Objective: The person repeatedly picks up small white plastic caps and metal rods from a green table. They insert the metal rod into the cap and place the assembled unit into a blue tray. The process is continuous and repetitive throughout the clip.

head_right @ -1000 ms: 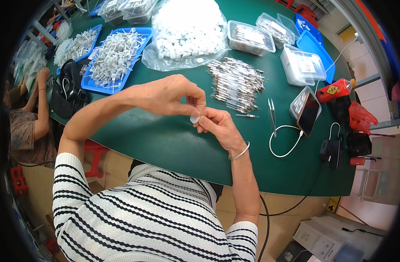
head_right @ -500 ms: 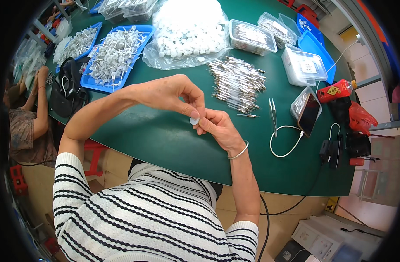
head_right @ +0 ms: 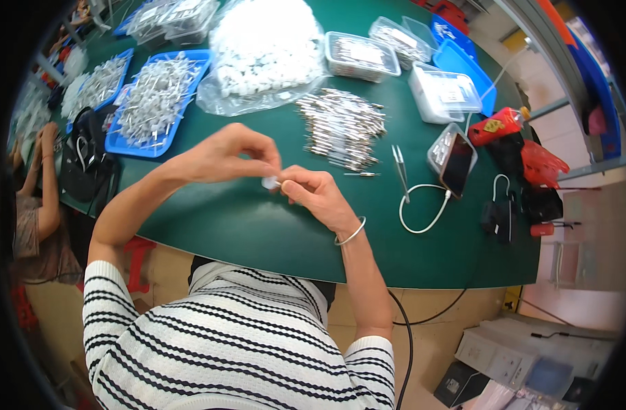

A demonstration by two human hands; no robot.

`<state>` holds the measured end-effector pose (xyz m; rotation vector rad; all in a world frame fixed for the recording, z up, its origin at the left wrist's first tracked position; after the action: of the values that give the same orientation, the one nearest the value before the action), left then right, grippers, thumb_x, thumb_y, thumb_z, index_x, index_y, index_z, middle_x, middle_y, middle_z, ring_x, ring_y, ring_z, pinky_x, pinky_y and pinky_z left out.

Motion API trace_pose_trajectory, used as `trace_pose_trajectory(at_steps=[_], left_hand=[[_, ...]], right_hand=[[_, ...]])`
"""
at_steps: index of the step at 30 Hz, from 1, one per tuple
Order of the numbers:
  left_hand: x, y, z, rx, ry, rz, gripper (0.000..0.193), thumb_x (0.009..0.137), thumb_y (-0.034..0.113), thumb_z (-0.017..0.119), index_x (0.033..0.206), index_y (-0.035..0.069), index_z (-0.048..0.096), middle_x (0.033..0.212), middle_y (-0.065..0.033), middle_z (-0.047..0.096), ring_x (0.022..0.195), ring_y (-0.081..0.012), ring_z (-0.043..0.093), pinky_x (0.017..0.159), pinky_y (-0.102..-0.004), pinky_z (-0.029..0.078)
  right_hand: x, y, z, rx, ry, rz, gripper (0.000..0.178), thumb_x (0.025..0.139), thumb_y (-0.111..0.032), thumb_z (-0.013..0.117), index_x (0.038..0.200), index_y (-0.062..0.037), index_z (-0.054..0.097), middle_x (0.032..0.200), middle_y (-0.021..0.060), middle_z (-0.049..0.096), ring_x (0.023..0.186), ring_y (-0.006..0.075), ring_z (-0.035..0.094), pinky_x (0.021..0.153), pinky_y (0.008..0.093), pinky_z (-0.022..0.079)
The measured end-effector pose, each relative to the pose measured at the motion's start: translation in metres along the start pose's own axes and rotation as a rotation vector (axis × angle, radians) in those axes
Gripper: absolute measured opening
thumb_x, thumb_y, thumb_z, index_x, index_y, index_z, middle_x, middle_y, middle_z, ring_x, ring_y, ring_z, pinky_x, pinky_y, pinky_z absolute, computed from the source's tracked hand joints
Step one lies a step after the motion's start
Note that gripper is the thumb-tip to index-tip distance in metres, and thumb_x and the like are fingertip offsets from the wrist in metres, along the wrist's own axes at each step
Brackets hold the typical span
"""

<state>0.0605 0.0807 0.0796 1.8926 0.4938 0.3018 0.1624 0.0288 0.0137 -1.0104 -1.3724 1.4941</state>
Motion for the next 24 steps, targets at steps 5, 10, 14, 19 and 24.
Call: trace_pose_trajectory(at_steps=[5,10,14,19,24], left_hand=[[-0.074,0.017,-0.115,0.406,0.622,0.106,0.006,0.083,0.003,0.063,0.087,-0.001,0.066,0.081,-0.0064,0.066,0.078,-0.0139,0.062,0.072,-0.0269,0.048],[-0.155,0.008,-0.211,1.159,1.137,0.068,0.008,0.081,0.004,0.064,0.088,0.002,0.066,0.085,-0.0132,0.065,0.082,-0.0286,0.062,0.075,-0.0360,0.047],[-0.179,-0.059,-0.234,1.181,1.095,-0.120,0.007,0.080,0.009,0.065,0.085,0.004,0.066,0.085,-0.0113,0.066,0.083,-0.0305,0.060,0.075,-0.0391,0.047],[-0.193,-0.082,-0.234,1.044,1.094,-0.133,0.020,0.083,0.015,0.063,0.100,0.005,0.065,0.102,-0.0114,0.064,0.099,-0.0299,0.057,0.088,-0.0390,0.044],[-0.185,-0.082,-0.223,1.059,1.121,-0.080,0.037,0.086,0.019,0.062,0.120,0.006,0.057,0.124,-0.0170,0.054,0.116,-0.0340,0.049,0.099,-0.0410,0.038]], right_hand=[[-0.051,-0.065,-0.067,-1.042,0.648,-0.362,0.011,0.082,-0.004,0.062,0.092,-0.0022,0.066,0.090,0.0134,0.065,0.089,0.0300,0.061,0.079,0.0370,0.048],[-0.059,-0.044,-0.087,-1.321,0.628,-0.253,0.011,0.083,-0.003,0.060,0.094,-0.0034,0.063,0.096,0.0111,0.063,0.087,0.0314,0.058,0.076,0.0389,0.046],[-0.052,-0.038,-0.074,-1.356,0.542,-0.236,0.010,0.081,0.000,0.061,0.090,-0.0011,0.061,0.091,0.0119,0.061,0.085,0.0314,0.057,0.073,0.0400,0.046],[-0.053,-0.036,-0.073,-1.403,0.480,-0.189,0.014,0.080,0.002,0.060,0.094,-0.0001,0.059,0.091,0.0146,0.060,0.085,0.0329,0.058,0.073,0.0409,0.046],[-0.055,-0.040,-0.070,-1.411,0.460,-0.167,0.028,0.079,0.005,0.059,0.106,-0.0016,0.054,0.090,0.0168,0.058,0.084,0.0349,0.057,0.073,0.0426,0.046]])
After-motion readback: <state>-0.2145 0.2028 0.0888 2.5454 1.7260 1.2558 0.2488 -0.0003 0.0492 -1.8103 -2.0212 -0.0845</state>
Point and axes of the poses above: each hand's wrist, its own x-axis towards the middle knuckle, its own z-axis out of the palm, y = z × x, the point moved 9 cm from there along x, towards the middle knuckle
